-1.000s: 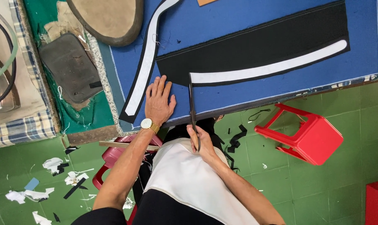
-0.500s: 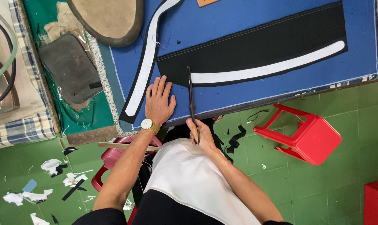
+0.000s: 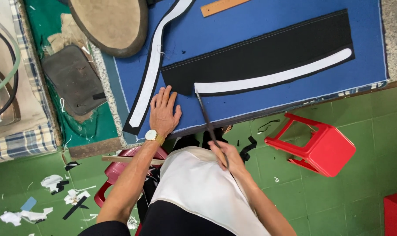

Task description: The person places a white fabric strip on a black fabric piece and trims the white strip with scissors to match the black piece's shape. The person repeats this process with a second white strip, then stacks the finished pieces on the table.

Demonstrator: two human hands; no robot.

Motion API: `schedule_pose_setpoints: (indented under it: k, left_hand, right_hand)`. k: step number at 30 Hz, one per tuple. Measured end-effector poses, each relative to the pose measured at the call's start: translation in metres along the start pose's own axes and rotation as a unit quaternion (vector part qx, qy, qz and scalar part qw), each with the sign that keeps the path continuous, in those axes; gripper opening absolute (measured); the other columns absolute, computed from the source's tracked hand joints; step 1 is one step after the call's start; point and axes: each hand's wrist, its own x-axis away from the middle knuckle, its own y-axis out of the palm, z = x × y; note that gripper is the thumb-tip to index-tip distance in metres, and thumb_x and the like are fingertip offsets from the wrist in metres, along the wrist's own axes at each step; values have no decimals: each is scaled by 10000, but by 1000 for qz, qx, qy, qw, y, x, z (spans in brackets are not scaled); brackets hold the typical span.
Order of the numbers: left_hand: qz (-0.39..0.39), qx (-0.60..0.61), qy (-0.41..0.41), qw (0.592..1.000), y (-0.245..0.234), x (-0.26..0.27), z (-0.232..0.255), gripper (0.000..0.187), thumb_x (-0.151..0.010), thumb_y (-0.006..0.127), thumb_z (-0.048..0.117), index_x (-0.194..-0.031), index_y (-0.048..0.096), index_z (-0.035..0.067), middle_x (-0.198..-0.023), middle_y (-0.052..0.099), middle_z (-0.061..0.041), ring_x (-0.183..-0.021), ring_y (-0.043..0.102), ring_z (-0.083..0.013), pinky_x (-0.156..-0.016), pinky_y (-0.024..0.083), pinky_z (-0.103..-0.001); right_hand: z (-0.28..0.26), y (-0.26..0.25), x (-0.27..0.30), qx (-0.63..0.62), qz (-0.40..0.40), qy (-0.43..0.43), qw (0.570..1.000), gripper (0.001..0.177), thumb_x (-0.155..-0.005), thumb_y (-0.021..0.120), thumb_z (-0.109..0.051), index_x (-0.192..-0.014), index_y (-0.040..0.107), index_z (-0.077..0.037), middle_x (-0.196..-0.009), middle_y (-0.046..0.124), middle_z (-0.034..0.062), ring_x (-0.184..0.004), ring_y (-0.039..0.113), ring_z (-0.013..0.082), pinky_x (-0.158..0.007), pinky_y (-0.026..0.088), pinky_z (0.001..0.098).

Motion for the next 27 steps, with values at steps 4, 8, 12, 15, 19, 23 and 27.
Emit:
schedule_pose_setpoints:
  k: [4, 8, 12, 15, 19, 23, 27]
  left_hand:
    - [-5, 33, -12, 999, -3, -4, 5, 407, -1007, 553, 294, -1356, 622, 97, -1552, 491, -121, -1453, 421, -304, -1180, 309, -497]
    - [9, 52, -25, 998, -5, -15, 22, 421, -1030, 549, 317, -1374, 599, 80, -1494, 515, -163, -1426, 438, -344, -1160, 317, -529]
    - [33, 53, -36, 997, 1, -38, 35, 436, -1029, 620, 328, -1374, 596, 61, -1484, 521, -178, -1412, 445, -357, -1140, 317, -528]
    - [2, 28, -41, 999, 7, -44, 37, 506, -971, 708, 420, -1329, 624, 71, -1486, 537, -149, -1407, 459, -331, -1144, 312, -509]
    - [-19, 12, -55, 998, 16, -43, 36, 422, -959, 723, 447, -1206, 661, 111, -1492, 543, -82, -1398, 468, -281, -1138, 329, -492]
    - [-18, -18, -67, 997, 31, -44, 36, 313, -1000, 684, 429, -1137, 654, 149, -1453, 524, -47, -1386, 453, -261, -1131, 327, -476]
    - [34, 28, -97, 994, 33, -46, 35, 152, -1064, 595, 272, -1056, 603, 121, -1361, 551, -35, -1344, 493, -247, -1117, 370, -446]
  right_hand:
    - [34, -67, 26, 96, 106, -75, 987, 327, -908, 713, -90, -1232, 743, -57, -593, 708, 142, -481, 509, 118, -395, 465, 268]
    - [30, -129, 42, 52, 220, -90, 970, 347, -903, 740, -85, -1244, 712, -24, -472, 559, 60, -391, 507, 82, -369, 364, 174]
    - [-8, -180, 39, 57, 207, -109, 971, 396, -916, 725, -163, -1255, 665, 32, -438, 525, 128, -302, 467, 151, -312, 354, 247]
    - [-10, -204, 17, 46, 159, -119, 979, 429, -884, 751, -127, -1277, 657, 14, -483, 547, 119, -329, 497, 149, -318, 383, 255]
    - [-26, -193, -17, 44, 46, -94, 994, 434, -862, 767, -83, -1274, 668, 10, -516, 547, 116, -339, 524, 160, -312, 398, 257]
    - [-52, -149, -26, 54, -33, -55, 997, 448, -867, 783, -126, -1287, 676, -12, -516, 560, 80, -363, 522, 115, -331, 385, 209]
    - [-50, -112, -34, 5, -123, 30, 992, 473, -952, 666, -290, -1301, 631, 28, -527, 521, 77, -372, 510, 132, -294, 404, 229]
